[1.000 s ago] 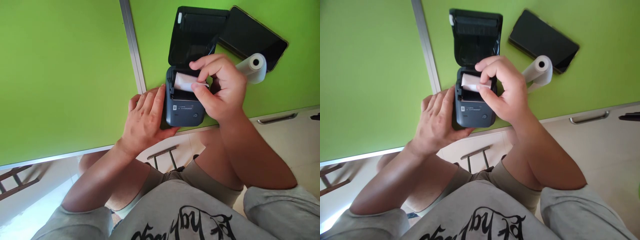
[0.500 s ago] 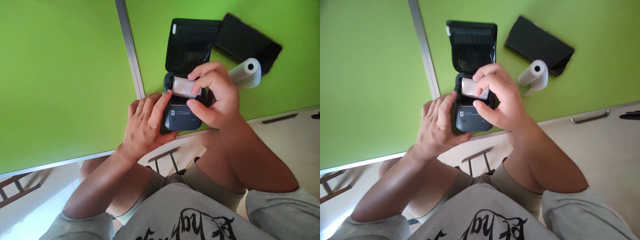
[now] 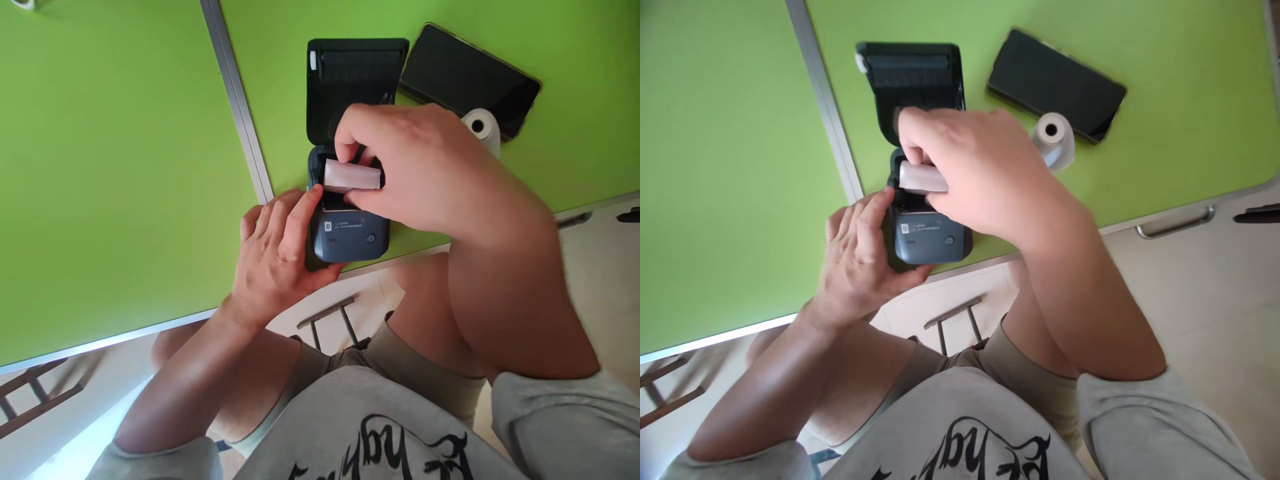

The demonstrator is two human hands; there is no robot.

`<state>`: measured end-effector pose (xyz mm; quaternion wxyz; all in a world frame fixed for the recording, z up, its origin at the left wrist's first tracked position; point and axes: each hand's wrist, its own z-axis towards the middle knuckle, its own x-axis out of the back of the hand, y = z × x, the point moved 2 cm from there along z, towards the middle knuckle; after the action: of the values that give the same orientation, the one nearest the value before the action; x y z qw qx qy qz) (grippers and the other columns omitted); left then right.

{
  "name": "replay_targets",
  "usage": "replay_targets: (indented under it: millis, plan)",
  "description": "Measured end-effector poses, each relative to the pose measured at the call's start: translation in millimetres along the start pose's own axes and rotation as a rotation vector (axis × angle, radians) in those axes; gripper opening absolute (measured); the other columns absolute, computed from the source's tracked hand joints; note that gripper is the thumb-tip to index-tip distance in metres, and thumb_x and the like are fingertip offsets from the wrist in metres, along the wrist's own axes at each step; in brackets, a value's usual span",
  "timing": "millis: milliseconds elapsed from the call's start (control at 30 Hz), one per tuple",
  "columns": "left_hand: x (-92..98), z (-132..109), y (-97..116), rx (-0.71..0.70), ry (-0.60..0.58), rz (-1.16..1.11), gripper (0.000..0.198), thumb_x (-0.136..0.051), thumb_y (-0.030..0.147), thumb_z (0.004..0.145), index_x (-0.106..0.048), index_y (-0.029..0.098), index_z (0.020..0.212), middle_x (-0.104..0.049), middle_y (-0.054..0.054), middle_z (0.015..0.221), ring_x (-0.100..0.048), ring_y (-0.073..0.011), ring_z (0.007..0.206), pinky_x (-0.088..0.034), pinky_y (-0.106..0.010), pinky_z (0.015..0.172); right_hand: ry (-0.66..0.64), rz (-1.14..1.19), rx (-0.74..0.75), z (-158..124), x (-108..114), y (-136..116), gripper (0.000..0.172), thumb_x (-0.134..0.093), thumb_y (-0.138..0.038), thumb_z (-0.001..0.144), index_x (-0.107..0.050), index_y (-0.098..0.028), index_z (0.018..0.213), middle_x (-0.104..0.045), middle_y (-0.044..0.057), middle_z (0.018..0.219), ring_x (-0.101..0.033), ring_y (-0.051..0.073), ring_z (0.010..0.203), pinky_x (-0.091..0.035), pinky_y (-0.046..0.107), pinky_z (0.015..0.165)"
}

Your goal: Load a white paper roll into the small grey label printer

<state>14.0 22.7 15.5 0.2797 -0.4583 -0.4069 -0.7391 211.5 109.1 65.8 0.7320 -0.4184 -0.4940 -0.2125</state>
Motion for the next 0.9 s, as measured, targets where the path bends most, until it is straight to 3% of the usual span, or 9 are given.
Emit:
replay_targets:
  millis: [167, 333, 500, 733, 900]
  plan:
    - [0.4, -0.5, 0.4, 0.013, -0.014, -0.006, 0.091, -0.068, 0.059, 0.09, -0.026, 0.021, 0.162, -0.065, -0.02, 0.142, -0.064, -0.0366, 0.129, -0.046, -0.051, 0.102, -0.04, -0.019, 0.07, 4.2, -0.2, -1.1, 0.03, -0.07, -0.011, 0.078, -0.043, -0.026, 0.082, -0.066, -0.003, 0.079, -0.056, 0.018, 0.064, -0.036, 0.036, 0.061]
    - [-1.2, -1.9, -0.3, 0.009, -0.036, -0.015, 0.089, -0.065, 0.06, 0.091, -0.03, 0.02, 0.162, -0.064, -0.019, 0.145, -0.063, -0.0366, 0.132, -0.044, -0.051, 0.107, -0.029, -0.009, 0.026, 0.5, 0.4, -7.5, 0.022, -0.063, -0.013, 0.088, -0.046, -0.027, 0.085, -0.066, -0.002, 0.084, -0.061, 0.02, 0.073, -0.04, 0.037, 0.066]
    - [-1.0, -2.0, -1.1, 0.009, -0.025, -0.026, 0.09, -0.068, 0.058, 0.089, -0.032, 0.017, 0.16, -0.065, -0.02, 0.144, -0.063, -0.0375, 0.133, -0.044, -0.05, 0.107, -0.025, -0.015, 0.052, -2.8, 2.9, -7.6, 0.026, -0.063, -0.006, 0.081, -0.05, -0.027, 0.085, -0.067, -0.001, 0.086, -0.062, 0.021, 0.075, -0.042, 0.037, 0.065]
    - [-0.6, -0.5, -1.0, 0.009, -0.003, -0.009, 0.096, -0.065, 0.064, 0.09, -0.025, 0.016, 0.163, -0.061, -0.022, 0.15, -0.064, -0.0398, 0.132, -0.046, -0.051, 0.104, 0.128, 0.13, 0.106, -11.9, -4.9, 3.6, 0.02, -0.063, -0.006, 0.077, -0.061, -0.024, 0.086, -0.074, 0.0, 0.091, -0.071, 0.023, 0.082, -0.05, 0.039, 0.071]
    - [-2.9, -1.1, -2.0, 0.011, -0.004, 0.006, 0.099, -0.062, 0.068, 0.092, -0.019, 0.019, 0.166, -0.061, -0.022, 0.15, -0.064, -0.0383, 0.132, -0.047, -0.05, 0.103, 0.281, 0.318, 0.102, -21.7, -19.5, 14.5, 0.016, -0.065, -0.012, 0.08, -0.06, -0.027, 0.078, -0.075, -0.001, 0.089, -0.074, 0.022, 0.089, -0.06, 0.041, 0.081]
